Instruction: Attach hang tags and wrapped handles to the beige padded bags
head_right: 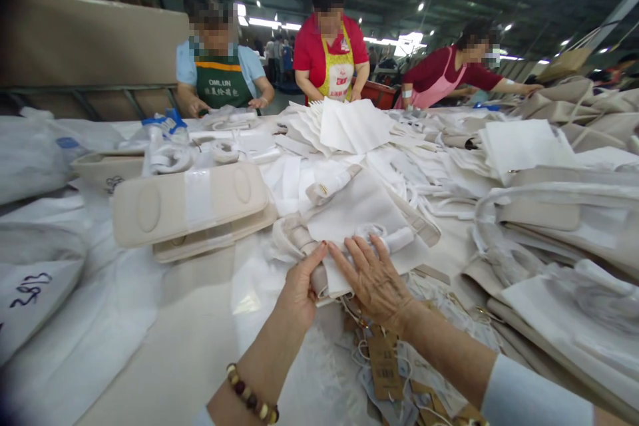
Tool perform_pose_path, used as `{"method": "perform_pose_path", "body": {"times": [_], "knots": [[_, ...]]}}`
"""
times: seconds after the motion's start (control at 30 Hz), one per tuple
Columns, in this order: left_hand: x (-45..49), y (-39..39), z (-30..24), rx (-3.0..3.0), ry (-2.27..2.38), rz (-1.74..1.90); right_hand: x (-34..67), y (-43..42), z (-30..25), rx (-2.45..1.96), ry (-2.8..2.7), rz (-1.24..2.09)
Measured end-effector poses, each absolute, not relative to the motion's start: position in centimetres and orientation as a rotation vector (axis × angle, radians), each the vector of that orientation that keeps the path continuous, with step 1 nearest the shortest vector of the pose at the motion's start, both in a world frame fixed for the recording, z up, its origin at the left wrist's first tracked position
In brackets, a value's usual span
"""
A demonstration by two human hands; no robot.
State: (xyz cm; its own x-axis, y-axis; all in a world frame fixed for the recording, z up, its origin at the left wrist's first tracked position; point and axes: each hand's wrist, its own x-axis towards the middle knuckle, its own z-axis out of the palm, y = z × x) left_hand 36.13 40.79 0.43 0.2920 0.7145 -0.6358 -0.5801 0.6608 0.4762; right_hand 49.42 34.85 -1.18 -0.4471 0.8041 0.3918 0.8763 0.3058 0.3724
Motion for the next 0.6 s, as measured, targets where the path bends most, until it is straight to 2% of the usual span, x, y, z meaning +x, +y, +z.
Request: {"method": "perform_pose_path", "body": {"times": [0.17,0.33,0.5,0.6], "knots": [[38.2,41.2,0.8,0.093,0.958,1.002,49.5,36.1,-0.3,-1.452,-2.384,-0.866],[37.8,41.2,3.2,0.053,0.873,1.121,48.1,36.8,3.9,-1.384,-2.336,-0.999],[31.8,37.6,6.8,0.113,0.739,1.118,41.8,32.6,9.8,-1.414,-2.3,-1.169],[25.5,33.8,6.6,0.237,0.87,1.141,35.9,28.4,12.1,-1.333,-2.274,-1.217]]}}
